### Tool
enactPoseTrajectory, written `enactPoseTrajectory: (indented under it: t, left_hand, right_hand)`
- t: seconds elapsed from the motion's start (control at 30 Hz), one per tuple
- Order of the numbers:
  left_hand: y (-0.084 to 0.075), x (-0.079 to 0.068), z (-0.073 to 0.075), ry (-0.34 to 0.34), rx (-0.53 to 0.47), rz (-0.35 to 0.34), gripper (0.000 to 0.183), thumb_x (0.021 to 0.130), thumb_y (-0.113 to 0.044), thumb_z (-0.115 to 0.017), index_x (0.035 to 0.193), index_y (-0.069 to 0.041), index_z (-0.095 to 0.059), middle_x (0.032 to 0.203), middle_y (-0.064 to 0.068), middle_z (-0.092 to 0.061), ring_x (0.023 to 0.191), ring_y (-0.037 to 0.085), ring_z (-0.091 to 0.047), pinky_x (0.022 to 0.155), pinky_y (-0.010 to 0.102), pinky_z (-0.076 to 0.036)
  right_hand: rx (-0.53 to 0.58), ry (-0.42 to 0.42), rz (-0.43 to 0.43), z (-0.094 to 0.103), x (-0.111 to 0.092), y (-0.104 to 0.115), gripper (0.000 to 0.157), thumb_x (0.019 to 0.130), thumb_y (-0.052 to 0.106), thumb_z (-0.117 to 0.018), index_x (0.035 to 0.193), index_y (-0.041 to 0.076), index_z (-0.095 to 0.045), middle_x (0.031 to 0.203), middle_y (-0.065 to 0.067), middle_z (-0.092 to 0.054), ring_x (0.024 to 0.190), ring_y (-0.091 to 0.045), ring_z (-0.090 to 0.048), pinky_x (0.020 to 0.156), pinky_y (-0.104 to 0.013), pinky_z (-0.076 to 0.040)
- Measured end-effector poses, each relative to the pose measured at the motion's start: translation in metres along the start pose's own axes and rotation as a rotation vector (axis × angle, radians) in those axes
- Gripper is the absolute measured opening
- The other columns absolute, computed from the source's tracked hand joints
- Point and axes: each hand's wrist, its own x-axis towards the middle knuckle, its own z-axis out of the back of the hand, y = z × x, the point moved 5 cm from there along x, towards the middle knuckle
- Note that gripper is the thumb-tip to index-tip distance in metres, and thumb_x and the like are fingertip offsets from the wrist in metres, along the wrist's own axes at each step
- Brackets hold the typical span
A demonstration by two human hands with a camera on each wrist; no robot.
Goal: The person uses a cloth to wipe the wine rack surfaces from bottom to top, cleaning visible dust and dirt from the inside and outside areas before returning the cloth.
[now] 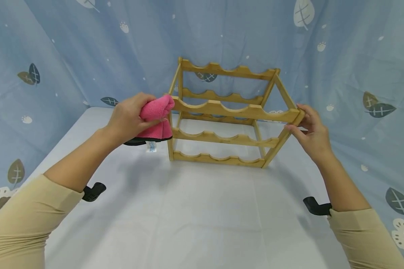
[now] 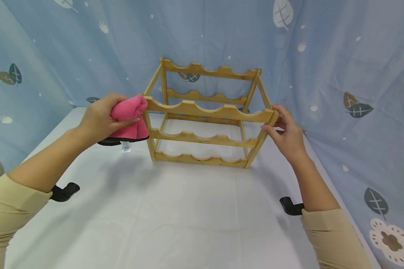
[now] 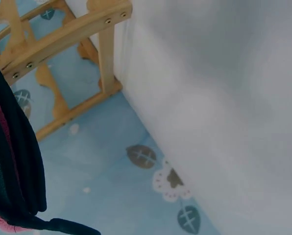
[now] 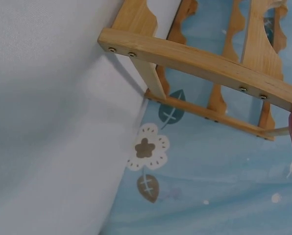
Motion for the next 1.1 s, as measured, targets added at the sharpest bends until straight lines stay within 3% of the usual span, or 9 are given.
enactPoseTrajectory:
  t: [0.4,0.8,1.1]
  left_hand:
    - [0.005,-0.011,-0.013,0.045,0.023,0.030,0.050,0.069,-0.014,-0.084,0.109,-0.002,-0.056,0.100,0.015,-0.062,0.088,0.031,-0.061,0.072,0.047,-0.053]
    - [0.010,-0.029,-0.034,0.171,0.040,0.085,0.046,0.073,-0.020,-0.081,0.108,-0.003,-0.057,0.102,0.014,-0.063,0.087,0.028,-0.061,0.072,0.045,-0.054]
    - [0.016,-0.049,-0.057,0.314,0.064,0.105,0.047,0.075,-0.024,-0.080,0.111,-0.004,-0.058,0.102,0.012,-0.064,0.084,0.026,-0.062,0.072,0.043,-0.054]
  right_hand:
    - [0.022,-0.006,-0.007,-0.001,0.000,-0.001,0.064,0.079,-0.016,-0.063,0.137,0.003,-0.042,0.099,0.025,-0.054,0.088,0.012,-0.058,0.074,-0.005,-0.045]
    - [0.062,-0.006,-0.001,-0.001,0.001,0.000,0.064,0.078,-0.019,-0.063,0.136,0.001,-0.042,0.099,0.022,-0.057,0.087,0.009,-0.060,0.074,-0.006,-0.046]
    - [0.070,-0.015,-0.005,-0.001,0.000,-0.002,0.064,0.078,-0.019,-0.063,0.135,0.000,-0.042,0.099,0.021,-0.058,0.087,0.008,-0.060,0.074,-0.006,-0.046]
